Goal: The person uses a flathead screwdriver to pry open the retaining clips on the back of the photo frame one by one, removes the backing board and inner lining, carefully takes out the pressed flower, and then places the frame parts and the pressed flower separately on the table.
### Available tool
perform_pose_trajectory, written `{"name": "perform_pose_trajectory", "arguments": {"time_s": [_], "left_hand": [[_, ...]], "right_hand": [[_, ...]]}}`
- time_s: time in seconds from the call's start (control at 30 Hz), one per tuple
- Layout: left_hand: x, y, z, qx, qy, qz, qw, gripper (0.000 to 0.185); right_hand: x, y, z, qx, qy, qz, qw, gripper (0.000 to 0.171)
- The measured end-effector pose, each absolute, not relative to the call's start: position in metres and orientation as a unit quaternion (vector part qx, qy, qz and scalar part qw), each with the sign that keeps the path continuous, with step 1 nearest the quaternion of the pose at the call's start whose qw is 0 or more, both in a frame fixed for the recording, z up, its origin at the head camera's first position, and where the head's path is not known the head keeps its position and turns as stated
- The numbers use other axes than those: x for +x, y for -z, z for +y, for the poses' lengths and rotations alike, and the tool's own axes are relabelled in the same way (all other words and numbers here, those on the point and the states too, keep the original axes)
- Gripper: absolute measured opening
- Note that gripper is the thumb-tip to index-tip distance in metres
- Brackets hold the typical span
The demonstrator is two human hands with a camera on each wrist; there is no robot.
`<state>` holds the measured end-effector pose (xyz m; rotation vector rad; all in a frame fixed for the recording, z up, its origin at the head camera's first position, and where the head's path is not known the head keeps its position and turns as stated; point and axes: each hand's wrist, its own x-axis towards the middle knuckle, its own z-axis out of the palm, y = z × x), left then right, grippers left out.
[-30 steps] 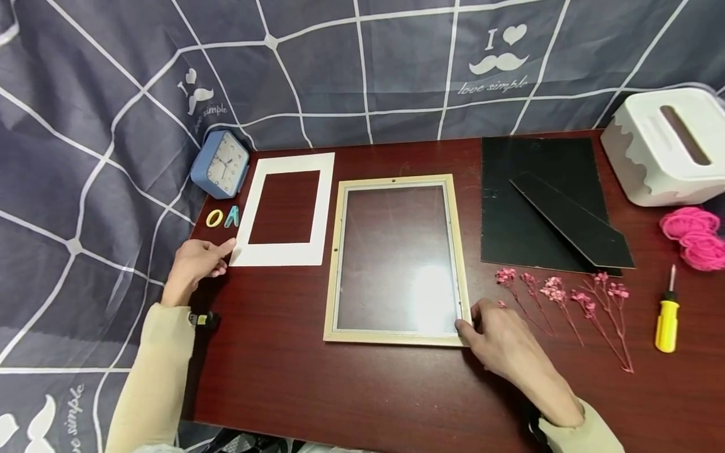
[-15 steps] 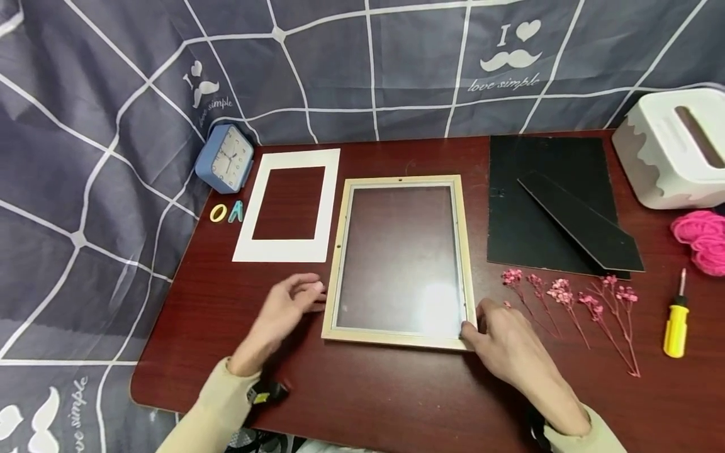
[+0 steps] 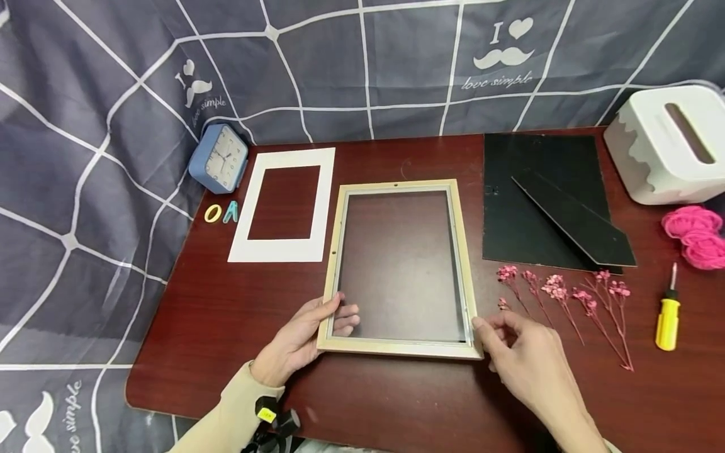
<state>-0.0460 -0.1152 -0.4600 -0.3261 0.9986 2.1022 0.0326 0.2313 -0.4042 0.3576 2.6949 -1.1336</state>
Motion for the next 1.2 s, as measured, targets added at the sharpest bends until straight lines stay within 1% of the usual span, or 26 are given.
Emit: {"name": "perform_pose_trajectory", "arguments": {"time_s": [0.07, 0.13, 0.23, 0.3, 0.4, 0.5, 0.6, 0.77, 0.83, 0.93, 1.0, 1.07, 1.1, 1.17, 1.2], "left_hand": [[-0.045, 0.459, -0.115, -0.129, -0.828, 0.384, 0.388, 0.016], [-0.044, 0.459, -0.114, -0.128, -0.829, 0.382, 0.388, 0.013], [-0.041, 0.458, -0.113, -0.117, -0.826, 0.391, 0.388, 0.015], [-0.039, 0.458, -0.112, -0.111, -0.821, 0.406, 0.385, 0.018], [-0.036, 0.458, -0.11, -0.114, -0.81, 0.436, 0.376, 0.023], [-0.033, 0.458, -0.108, -0.122, -0.794, 0.468, 0.368, 0.025], [-0.03, 0.458, -0.107, -0.114, -0.783, 0.489, 0.366, 0.025], [-0.025, 0.456, -0.11, -0.095, -0.77, 0.517, 0.362, 0.027], [-0.022, 0.456, -0.113, -0.087, -0.763, 0.53, 0.359, 0.032], [-0.014, 0.455, -0.121, -0.078, -0.75, 0.554, 0.354, 0.04], [-0.008, 0.455, -0.127, -0.074, -0.734, 0.579, 0.348, 0.045], [-0.002, 0.454, -0.133, -0.07, -0.708, 0.617, 0.337, 0.047], [0.0, 0.453, -0.136, -0.068, -0.69, 0.642, 0.327, 0.047], [0.005, 0.452, -0.143, -0.05, -0.637, 0.71, 0.297, 0.045], [0.006, 0.451, -0.146, -0.038, -0.603, 0.746, 0.28, 0.043]], "right_hand": [[0.035, 0.405, 0.229, 0.133, 0.426, 0.889, 0.099, 0.031], [0.034, 0.408, 0.227, 0.14, 0.484, 0.855, 0.127, 0.035], [0.031, 0.414, 0.222, 0.155, 0.562, 0.797, 0.157, 0.037], [0.03, 0.418, 0.217, 0.173, 0.6, 0.764, 0.159, 0.034], [0.033, 0.421, 0.213, 0.183, 0.646, 0.732, 0.115, 0.02], [0.038, 0.42, 0.216, 0.167, 0.679, 0.712, 0.061, 0.009], [0.043, 0.417, 0.227, 0.155, 0.7, 0.696, 0.026, 0.012], [0.048, 0.403, 0.257, 0.184, 0.687, 0.703, 0.013, 0.017], [0.046, 0.396, 0.272, 0.195, 0.673, 0.713, 0.007, 0.017], [0.033, 0.387, 0.295, 0.19, 0.666, 0.721, -0.018, 0.016], [0.016, 0.383, 0.312, 0.17, 0.681, 0.711, -0.042, 0.018], [-0.006, 0.383, 0.329, 0.127, 0.71, 0.689, -0.07, 0.023], [-0.017, 0.383, 0.338, 0.102, 0.732, 0.669, -0.077, 0.024], [-0.042, 0.38, 0.354, 0.066, 0.729, 0.676, -0.085, 0.031], [-0.055, 0.378, 0.362, 0.052, 0.724, 0.683, -0.08, 0.033]]}}
